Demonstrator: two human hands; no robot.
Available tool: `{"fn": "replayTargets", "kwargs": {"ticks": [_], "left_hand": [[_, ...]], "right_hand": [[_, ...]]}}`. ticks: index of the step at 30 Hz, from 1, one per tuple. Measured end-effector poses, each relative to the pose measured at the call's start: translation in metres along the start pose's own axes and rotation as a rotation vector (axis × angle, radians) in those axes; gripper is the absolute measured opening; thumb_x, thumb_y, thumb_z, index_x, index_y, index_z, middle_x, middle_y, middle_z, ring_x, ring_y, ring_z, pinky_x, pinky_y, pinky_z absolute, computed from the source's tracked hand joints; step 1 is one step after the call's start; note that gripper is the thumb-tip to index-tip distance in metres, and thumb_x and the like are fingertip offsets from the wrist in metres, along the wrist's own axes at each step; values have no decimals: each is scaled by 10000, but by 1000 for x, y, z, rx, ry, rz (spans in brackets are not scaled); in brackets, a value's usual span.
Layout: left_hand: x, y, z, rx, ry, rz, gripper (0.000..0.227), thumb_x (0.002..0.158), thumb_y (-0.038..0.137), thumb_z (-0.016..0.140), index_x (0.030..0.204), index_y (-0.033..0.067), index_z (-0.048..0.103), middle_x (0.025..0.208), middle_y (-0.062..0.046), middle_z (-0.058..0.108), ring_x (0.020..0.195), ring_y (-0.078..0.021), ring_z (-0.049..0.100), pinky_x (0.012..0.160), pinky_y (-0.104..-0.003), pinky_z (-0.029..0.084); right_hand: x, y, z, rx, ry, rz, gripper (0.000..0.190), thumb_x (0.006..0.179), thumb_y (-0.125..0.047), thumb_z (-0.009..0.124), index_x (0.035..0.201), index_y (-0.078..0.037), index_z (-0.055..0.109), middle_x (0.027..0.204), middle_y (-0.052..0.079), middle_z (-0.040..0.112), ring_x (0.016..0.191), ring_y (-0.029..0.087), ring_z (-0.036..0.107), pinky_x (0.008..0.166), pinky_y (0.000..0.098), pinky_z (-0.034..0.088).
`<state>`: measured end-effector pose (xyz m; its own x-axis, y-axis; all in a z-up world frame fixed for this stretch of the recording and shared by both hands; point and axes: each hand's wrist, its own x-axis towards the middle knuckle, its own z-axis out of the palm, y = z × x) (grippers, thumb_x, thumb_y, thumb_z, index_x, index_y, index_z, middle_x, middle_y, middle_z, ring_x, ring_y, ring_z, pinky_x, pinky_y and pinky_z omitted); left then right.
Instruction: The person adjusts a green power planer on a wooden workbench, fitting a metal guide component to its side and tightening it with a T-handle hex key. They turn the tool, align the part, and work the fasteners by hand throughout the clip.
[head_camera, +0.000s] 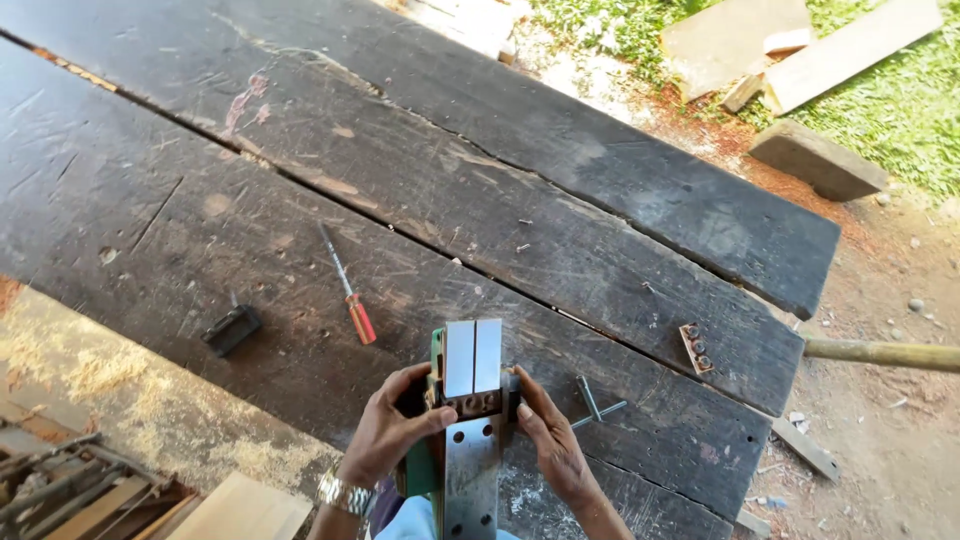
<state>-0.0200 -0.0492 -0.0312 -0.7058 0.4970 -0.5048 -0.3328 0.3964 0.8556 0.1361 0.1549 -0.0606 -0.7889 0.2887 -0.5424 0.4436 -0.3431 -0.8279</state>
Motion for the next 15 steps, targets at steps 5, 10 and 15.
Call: {"fn": "replayTargets", "kwargs": {"ticks": [5,10,15], "left_hand": [[14,-35,-15,-397,-170,-68,738,749,251,865,1401,24,605,1211,-81,742,1096,-171,683,974,-346,547],[11,-32,-20,-349,-138,-43,804,732,372,830,1428,50,587,1374,-131,672,1250,-233,632,1048,-410,520],[7,-26,-29,-401,-165,10,959,742,385,815,1559,127,385,1611,-118,412,1474,-252,426,1153,-434,411]], "right_hand": [[-4,-30,20,-29,-50,-140,514,1047,-224,440,1544,-92,420,1550,129,519,1440,229,464,1168,385,365],[-5,-42,37,-355,65,-150,489,1042,-271,450,1495,-89,445,1373,156,646,1282,224,597,1046,365,454],[9,-37,46,-523,192,-180,408,1027,-285,495,1383,-88,537,1144,153,744,1016,202,734,864,344,556]]}}
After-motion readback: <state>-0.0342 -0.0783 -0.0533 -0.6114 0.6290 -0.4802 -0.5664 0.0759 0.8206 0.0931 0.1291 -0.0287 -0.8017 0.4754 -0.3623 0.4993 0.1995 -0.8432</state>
